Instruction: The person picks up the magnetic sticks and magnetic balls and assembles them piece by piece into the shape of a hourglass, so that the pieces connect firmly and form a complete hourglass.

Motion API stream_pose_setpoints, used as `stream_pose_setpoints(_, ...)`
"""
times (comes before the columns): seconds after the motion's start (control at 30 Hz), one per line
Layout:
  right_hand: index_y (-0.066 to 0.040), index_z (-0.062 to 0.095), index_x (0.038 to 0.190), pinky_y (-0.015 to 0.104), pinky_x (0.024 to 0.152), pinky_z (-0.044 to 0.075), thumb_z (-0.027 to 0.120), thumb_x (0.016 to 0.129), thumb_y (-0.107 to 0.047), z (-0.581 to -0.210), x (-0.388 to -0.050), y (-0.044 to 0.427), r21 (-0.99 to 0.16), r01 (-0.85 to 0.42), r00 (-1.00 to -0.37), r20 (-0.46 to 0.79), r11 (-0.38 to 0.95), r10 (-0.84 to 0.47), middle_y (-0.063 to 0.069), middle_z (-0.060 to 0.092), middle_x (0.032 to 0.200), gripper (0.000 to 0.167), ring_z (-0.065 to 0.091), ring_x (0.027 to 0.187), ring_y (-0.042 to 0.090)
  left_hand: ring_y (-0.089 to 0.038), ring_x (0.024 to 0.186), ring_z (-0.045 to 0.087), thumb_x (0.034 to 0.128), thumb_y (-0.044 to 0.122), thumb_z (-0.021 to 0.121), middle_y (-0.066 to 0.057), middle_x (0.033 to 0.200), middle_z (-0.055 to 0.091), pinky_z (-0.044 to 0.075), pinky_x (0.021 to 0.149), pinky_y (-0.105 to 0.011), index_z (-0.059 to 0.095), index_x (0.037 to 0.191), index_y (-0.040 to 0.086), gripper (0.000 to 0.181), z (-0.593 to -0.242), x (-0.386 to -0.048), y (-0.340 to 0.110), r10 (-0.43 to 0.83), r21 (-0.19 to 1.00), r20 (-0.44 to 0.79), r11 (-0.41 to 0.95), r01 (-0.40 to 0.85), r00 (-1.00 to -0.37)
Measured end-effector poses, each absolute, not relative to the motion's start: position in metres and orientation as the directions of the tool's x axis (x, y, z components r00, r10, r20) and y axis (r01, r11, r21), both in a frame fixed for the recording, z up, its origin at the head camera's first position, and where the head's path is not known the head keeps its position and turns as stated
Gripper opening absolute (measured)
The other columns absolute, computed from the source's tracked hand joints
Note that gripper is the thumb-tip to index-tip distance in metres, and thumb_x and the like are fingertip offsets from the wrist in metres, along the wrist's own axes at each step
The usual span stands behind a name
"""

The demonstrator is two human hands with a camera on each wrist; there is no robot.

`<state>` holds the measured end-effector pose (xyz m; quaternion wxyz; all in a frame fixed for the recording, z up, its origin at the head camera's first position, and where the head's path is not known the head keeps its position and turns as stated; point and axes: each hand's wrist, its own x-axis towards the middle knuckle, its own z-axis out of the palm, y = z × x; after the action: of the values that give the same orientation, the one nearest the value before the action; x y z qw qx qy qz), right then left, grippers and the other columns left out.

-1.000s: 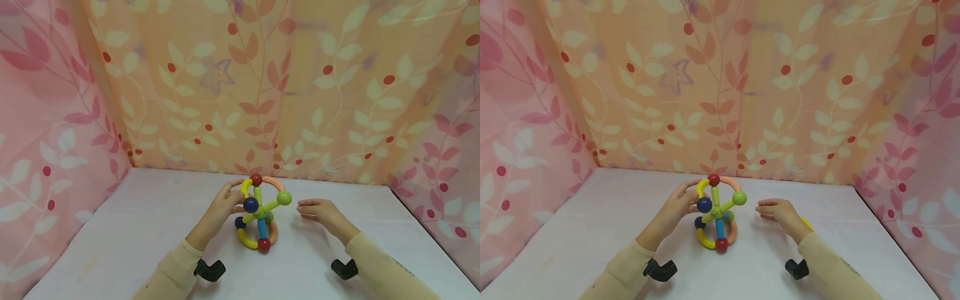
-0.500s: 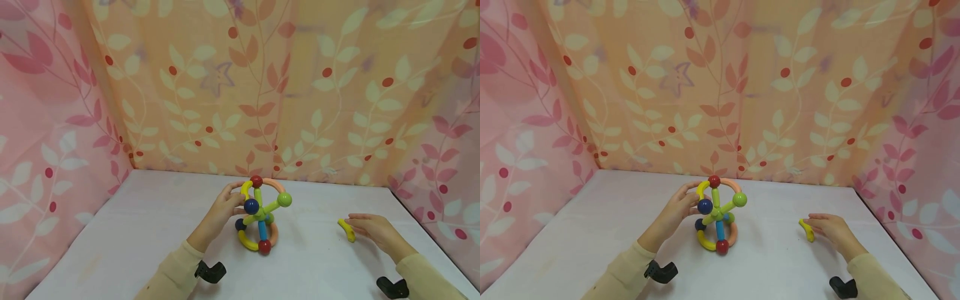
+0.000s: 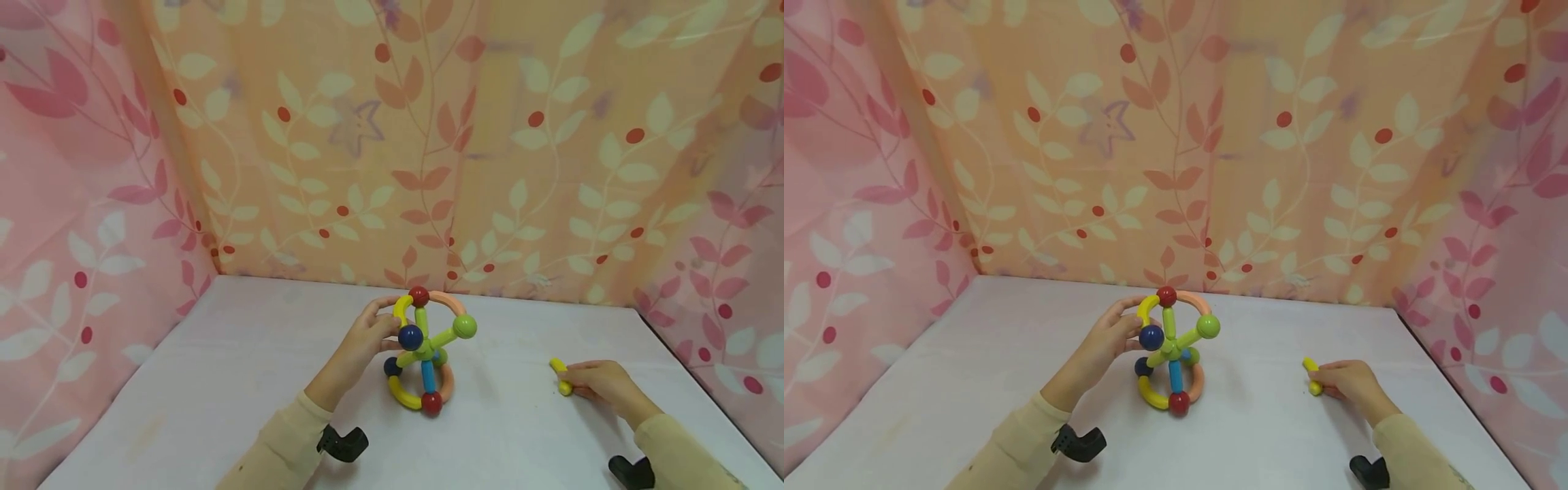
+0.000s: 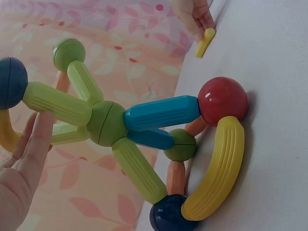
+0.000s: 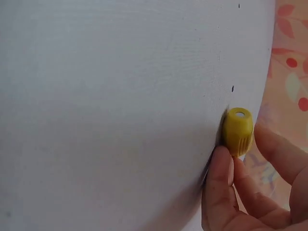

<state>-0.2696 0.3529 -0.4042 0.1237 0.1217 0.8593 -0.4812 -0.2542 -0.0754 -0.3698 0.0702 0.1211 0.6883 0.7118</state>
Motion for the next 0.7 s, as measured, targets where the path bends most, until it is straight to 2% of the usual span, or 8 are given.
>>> stream_pose_setpoints(0.13, 0.019, 0.063, 0.109, 0.020, 0.061, 0.056, 0.072, 0.087, -0.016, -0.407, -0.273, 0.347, -0.755, 0.304, -0.950, -0.280, 0.581, 0.134, -0.004, 0.068, 0.076, 0.042, 0.062, 0.065, 0.005, -0.017, 0.098, 0.065, 0.1023, 0.023, 0.046, -0.017, 0.119, 0.069, 0.056, 0.097, -0.039, 0.039, 0.147, 0.015, 0.046, -0.370, -0.254, -0.075, 0.262, 0.997, 0.074, -0.028, 0.069, -0.962)
stream_pose_setpoints(0.27, 0.018, 0.065, 0.106, 0.021, 0.060, 0.055, 0.072, 0.086, -0.015, -0.406, -0.275, 0.341, -0.726, 0.296, -0.953, -0.270, 0.620, 0.139, -0.001, 0.068, 0.076, 0.039, 0.061, 0.066, 0.008, -0.018, 0.099, 0.065, 0.1023, 0.023, 0.046, -0.017, 0.119, 0.069, 0.056, 0.098, -0.040, 0.039, 0.147, 0.015, 0.045, -0.371, -0.254, -0.075, 0.259, 0.997, 0.073, -0.023, 0.069, -0.963)
stream_pose_setpoints(0.7, 0.019, 0.065, 0.106, 0.021, 0.060, 0.054, 0.072, 0.086, -0.013, -0.407, -0.276, 0.337, -0.742, 0.291, -0.954, -0.274, 0.603, 0.122, -0.002, 0.068, 0.076, 0.038, 0.060, 0.066, 0.008, -0.017, 0.097, 0.065, 0.1016, 0.021, 0.045, -0.017, 0.117, 0.069, 0.057, 0.095, -0.039, 0.039, 0.146, 0.014, 0.046, -0.369, -0.253, -0.075, 0.256, 0.997, 0.078, -0.039, 0.070, -0.963)
